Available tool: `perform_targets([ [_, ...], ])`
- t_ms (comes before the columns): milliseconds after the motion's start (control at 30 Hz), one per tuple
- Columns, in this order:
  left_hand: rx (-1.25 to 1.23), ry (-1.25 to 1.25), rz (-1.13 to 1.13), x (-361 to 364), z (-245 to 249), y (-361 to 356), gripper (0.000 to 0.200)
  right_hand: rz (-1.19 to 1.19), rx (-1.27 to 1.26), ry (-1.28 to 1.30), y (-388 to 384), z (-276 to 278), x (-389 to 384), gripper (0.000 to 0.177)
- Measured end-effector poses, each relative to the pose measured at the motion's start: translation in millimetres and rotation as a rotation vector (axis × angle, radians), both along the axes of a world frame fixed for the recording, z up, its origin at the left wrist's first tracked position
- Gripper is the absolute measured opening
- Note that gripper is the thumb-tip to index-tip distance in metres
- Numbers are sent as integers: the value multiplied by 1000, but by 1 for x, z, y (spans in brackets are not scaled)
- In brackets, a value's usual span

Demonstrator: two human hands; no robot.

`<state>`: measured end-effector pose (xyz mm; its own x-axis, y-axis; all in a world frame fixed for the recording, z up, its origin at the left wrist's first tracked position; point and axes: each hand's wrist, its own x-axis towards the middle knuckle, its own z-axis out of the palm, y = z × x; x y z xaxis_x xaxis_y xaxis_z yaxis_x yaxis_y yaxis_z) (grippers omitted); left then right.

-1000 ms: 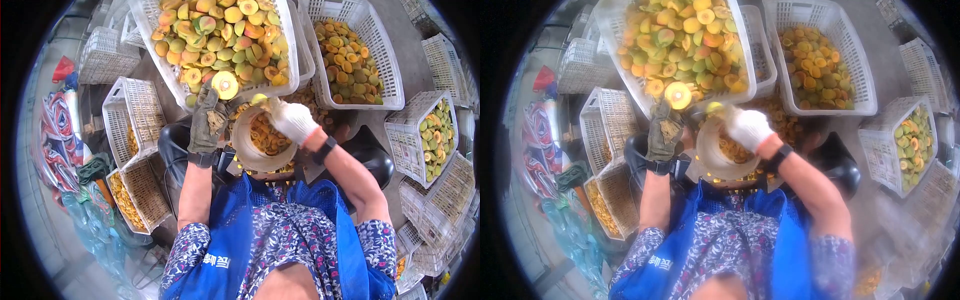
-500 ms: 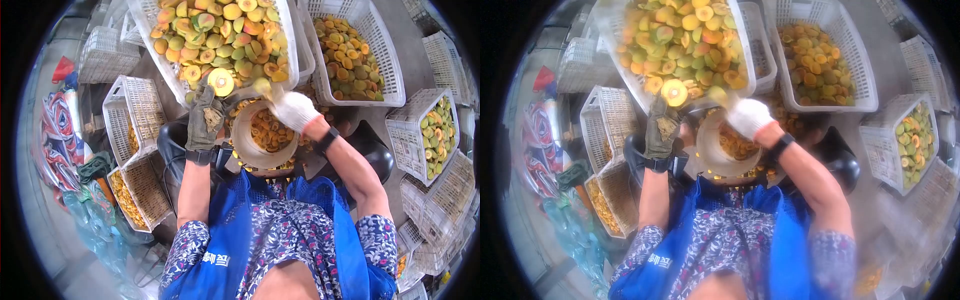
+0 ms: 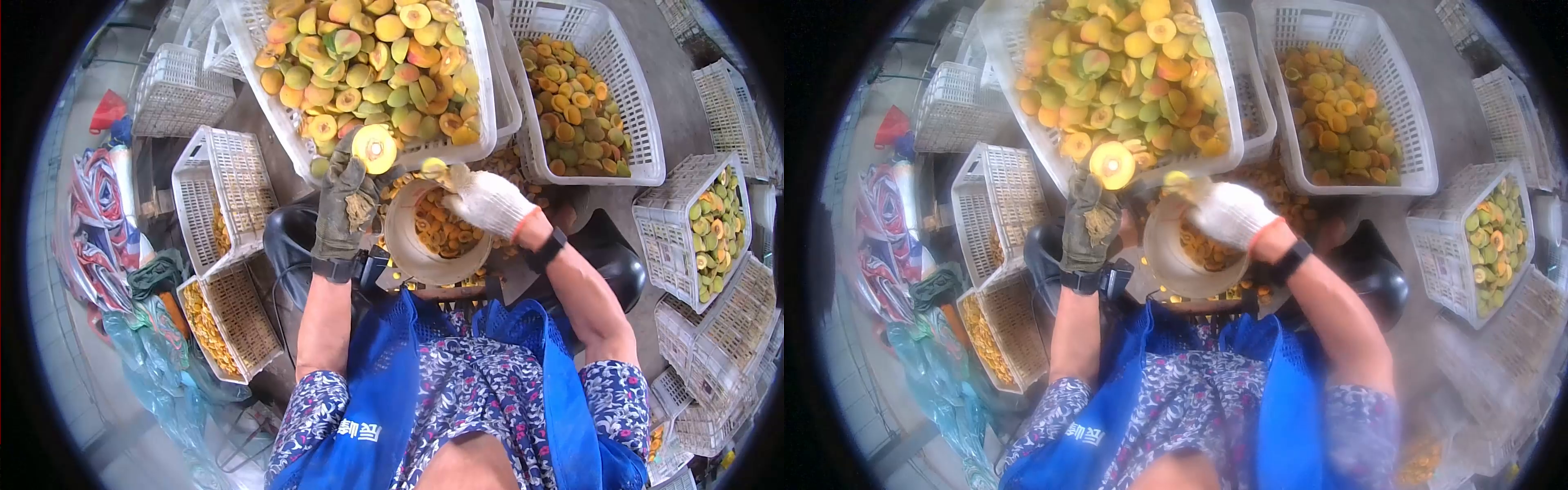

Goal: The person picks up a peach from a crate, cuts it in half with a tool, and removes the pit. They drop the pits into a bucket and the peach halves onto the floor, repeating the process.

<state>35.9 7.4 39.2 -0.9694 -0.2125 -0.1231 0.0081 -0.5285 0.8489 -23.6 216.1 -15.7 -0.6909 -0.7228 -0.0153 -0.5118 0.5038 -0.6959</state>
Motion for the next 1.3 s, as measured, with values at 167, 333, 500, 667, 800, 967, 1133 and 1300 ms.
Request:
perform_targets([
  [167, 60, -98, 13, 1, -19, -18, 51, -1, -58, -50, -3, 4, 9, 27],
  [333, 82, -70, 10, 11, -11, -9, 50, 42, -221, -301, -11, 2, 2, 30],
  [500, -77, -65, -83, 2, -16, -16, 42, -3, -282, -718, 4, 44, -9, 42],
  [667, -16, -54, -28, 10, -19, -21, 45, -65, -140, -92, 7, 89, 6, 45],
  [800, 95, -29, 20, 15, -21, -18, 43, -304, -363, 203, -10, 88, -2, 40],
  [967, 101, -83, 66, 18, -3, -22, 44, -316, 68, 450, -18, -2, 24, 26],
  [1133, 174, 6, -34, 25, -11, -22, 51, -73, 11, 384, -13, 31, 24, 28],
  [1300, 161, 88, -123, 13, -6, -3, 57, -11, -214, 490, -16, 56, 32, 16],
])
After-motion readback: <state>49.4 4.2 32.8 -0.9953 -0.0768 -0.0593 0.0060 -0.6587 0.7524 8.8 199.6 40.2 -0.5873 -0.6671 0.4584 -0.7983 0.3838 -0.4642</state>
